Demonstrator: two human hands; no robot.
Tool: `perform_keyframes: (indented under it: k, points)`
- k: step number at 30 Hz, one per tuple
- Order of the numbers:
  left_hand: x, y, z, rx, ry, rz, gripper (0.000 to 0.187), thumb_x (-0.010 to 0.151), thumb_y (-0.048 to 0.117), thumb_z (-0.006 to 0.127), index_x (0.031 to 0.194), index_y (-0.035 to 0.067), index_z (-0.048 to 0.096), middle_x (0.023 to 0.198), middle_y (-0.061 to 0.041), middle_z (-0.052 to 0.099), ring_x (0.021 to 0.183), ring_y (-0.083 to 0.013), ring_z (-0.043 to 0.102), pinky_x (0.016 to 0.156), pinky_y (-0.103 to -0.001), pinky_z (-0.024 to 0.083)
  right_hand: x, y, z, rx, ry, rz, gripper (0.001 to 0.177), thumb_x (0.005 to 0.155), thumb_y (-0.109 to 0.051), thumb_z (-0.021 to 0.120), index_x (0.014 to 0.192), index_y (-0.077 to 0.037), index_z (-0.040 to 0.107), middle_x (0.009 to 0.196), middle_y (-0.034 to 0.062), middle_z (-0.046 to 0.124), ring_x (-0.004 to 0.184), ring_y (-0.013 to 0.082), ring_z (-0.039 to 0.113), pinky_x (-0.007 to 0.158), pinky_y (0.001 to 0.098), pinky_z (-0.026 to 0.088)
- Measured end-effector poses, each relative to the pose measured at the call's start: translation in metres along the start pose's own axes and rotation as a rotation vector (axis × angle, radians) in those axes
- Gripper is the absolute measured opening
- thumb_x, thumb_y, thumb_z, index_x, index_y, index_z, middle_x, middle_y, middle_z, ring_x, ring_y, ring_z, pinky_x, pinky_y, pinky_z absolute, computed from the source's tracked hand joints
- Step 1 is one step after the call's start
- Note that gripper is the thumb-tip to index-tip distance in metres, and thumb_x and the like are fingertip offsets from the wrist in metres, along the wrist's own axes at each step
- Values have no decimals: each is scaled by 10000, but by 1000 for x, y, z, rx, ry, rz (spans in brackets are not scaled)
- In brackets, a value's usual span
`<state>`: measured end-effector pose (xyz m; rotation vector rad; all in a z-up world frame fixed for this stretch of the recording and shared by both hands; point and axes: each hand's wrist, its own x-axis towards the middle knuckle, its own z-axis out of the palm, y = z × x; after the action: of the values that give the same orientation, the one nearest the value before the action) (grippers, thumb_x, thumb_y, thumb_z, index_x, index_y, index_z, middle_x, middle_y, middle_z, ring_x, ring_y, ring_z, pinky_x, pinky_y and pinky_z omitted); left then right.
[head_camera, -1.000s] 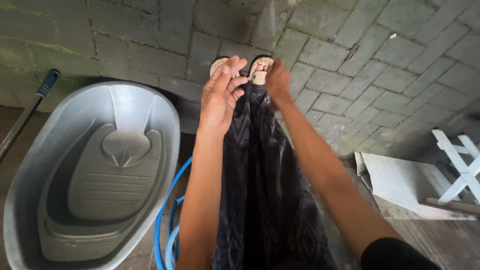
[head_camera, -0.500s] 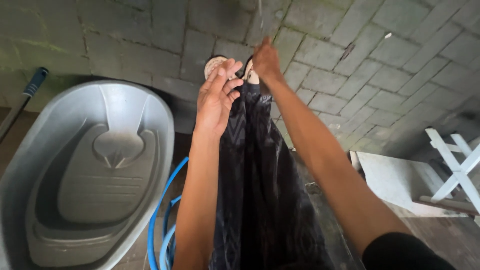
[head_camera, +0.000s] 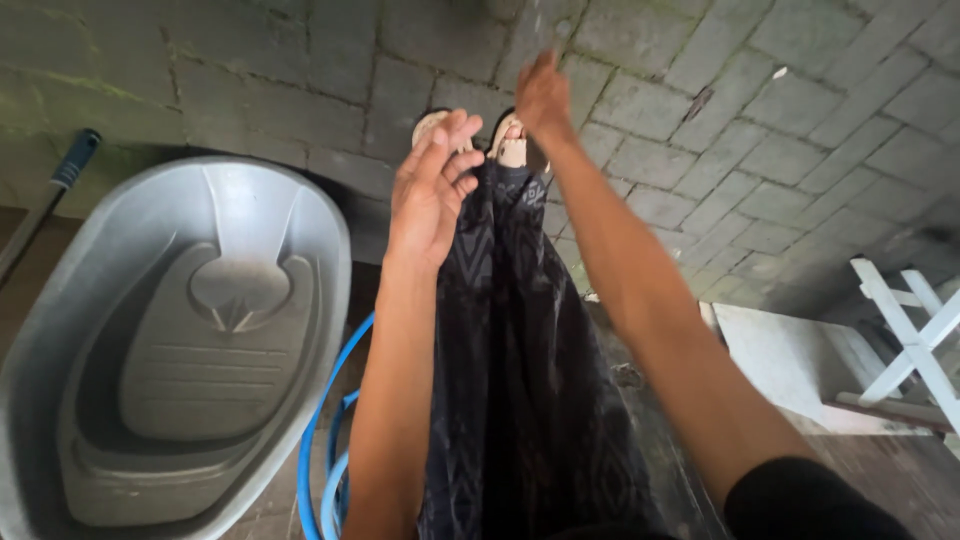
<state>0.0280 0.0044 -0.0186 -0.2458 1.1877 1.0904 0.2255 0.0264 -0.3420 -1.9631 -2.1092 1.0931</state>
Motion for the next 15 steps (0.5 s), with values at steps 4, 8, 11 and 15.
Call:
perform_keyframes:
  k: [4,8,11,15]
  points:
    - [0,0,8,0,-3,-11,442,1037,318,624,1383,43,611,1387,-120,662,992,-131,652,835,-283,516,-30,-47,-57,176,-151,288,287,1020,-204,533,1126,62,537,903,316,692,849,479,692,729,537,577]
    - [3,4,8,6,-4,-3,431,1047,313,616,1377,37,615,1385,-121,666,991,-133,646,822,-279,507,-19,-56,-88,162,-197,329,325,1065,-238,491,1193,60,508,890,320,691,846,480,710,708,542,580]
    - [3,8,8,3,7,-7,428,1046,310,618,1376,37,618,1381,-120,669,990,-135,646,821,-280,508,13,-44,-94,-47,-165,169,377,1092,-247,494,1282,78,502,918,346,688,870,518,669,720,548,564]
    - [3,4,4,12,29,-10,426,1046,311,618,1373,39,620,1380,-114,669,989,-131,644,823,-281,510,67,-43,-96,-289,-300,52,478,1109,-296,447,1376,100,453,976,360,677,893,490,680,746,502,586]
